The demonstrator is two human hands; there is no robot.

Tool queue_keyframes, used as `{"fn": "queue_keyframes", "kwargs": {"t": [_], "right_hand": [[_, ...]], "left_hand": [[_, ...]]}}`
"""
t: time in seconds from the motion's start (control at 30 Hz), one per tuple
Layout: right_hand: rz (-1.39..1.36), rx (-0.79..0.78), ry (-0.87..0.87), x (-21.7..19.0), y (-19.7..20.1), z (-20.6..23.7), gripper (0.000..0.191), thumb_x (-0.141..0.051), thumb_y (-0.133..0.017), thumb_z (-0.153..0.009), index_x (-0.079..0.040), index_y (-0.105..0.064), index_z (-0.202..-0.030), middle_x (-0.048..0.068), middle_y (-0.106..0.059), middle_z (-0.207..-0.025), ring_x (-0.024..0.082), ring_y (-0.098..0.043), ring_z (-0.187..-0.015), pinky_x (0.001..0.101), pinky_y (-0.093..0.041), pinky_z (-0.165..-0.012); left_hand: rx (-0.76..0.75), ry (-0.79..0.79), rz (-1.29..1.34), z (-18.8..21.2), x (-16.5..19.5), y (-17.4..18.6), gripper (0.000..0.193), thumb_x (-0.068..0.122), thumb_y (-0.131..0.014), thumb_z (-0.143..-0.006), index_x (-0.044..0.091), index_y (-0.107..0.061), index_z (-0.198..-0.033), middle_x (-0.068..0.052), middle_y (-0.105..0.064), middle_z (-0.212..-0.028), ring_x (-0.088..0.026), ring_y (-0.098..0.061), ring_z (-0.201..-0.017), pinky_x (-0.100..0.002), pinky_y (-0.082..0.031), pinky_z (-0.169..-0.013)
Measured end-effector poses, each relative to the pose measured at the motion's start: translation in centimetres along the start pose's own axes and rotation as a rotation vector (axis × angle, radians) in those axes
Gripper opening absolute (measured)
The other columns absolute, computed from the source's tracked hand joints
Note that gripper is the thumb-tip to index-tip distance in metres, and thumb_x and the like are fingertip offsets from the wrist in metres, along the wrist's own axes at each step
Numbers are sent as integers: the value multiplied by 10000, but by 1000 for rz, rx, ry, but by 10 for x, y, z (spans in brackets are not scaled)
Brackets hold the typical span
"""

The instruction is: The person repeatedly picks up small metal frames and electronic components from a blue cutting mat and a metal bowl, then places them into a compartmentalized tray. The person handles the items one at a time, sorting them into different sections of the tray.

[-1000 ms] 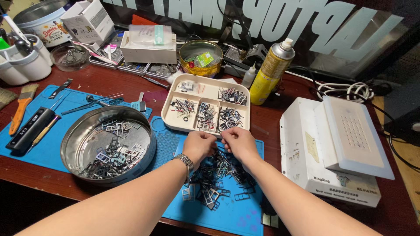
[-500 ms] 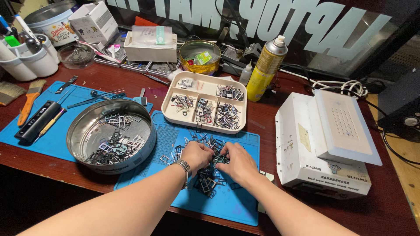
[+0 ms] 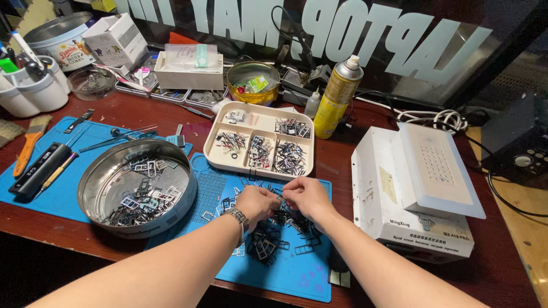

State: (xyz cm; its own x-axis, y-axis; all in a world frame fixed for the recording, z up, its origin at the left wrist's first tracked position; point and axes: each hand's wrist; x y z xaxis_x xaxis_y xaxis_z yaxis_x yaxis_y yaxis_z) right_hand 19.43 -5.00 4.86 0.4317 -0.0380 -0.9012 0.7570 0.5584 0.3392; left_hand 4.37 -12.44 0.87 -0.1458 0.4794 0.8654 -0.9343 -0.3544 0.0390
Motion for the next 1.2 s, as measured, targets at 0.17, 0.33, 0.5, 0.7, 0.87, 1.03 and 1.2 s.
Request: {"fn": "queue_keyframes", "kwargs": {"t": [0.17,0.33,0.5,0.7,0.87,1.03,1.2], "right_hand": [[-220,29,-87,-14,3,-14,237,-94,-740,-882,17,-684,-1084,81,-735,-856,126,-674,-713,258,-566,-620],[-278,30,-114,-17,-1,-25,246,-71,-736,-872,11,-681,-1098,86,-729,-879,140,-686,-753,258,-585,-650],[-315,70,-148,-17,1,-51,233,-54,-716,-880,11,-688,-1102,85,-715,-898,129,-690,-754,257,-592,-654],[-393,133,-127,-18,6,-92,236,-33,-691,-891,24,-671,-1119,77,-717,-896,124,-682,-692,235,-575,-615],[-444,241,-140,-14,10,-116,279,-9,-701,-890,3,-619,-1156,107,-709,-894,134,-653,-665,234,-526,-557],[-337,325,-153,-25,22,-133,204,1,-712,-873,20,-671,-1072,83,-709,-837,114,-662,-651,231,-559,-570],[-80,405,-269,-40,31,-146,118,9,-715,-860,-42,-730,-965,79,-728,-769,136,-636,-591,290,-499,-500]], "left_hand": [[62,-32,113,-14,23,-1,88,41,-791,-811,-16,-754,-867,-64,-720,-733,-128,-616,-584,-273,-501,-542],[179,-19,100,-26,46,-1,116,37,-790,-810,-4,-765,-915,-63,-745,-762,-122,-657,-606,-261,-546,-572],[76,-79,210,-47,57,0,128,38,-783,-821,-26,-776,-932,-77,-721,-751,-124,-602,-575,-265,-505,-531],[67,-97,225,-77,74,3,127,14,-770,-814,-50,-761,-923,-97,-713,-734,-135,-600,-567,-268,-469,-503],[40,-102,223,-102,88,-3,161,-8,-757,-814,-56,-729,-965,-104,-720,-788,-141,-644,-608,-289,-529,-553],[-117,-21,167,-121,95,-14,277,50,-683,-885,7,-736,-1154,-68,-730,-880,-139,-640,-677,-304,-595,-631],[-209,54,90,-132,99,-14,452,59,-692,-905,54,-647,-1355,-63,-721,-1013,-143,-637,-748,-308,-600,-671]]}}
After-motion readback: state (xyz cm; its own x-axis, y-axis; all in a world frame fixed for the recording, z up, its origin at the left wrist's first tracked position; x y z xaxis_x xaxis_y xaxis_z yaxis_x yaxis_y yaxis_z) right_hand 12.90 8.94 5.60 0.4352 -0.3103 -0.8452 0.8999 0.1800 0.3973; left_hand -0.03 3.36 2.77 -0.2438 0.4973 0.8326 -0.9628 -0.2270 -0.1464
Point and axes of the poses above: each hand's wrist, its own z-axis away from the middle knuckle, its own y-axis out of the back of the hand, x = y × z
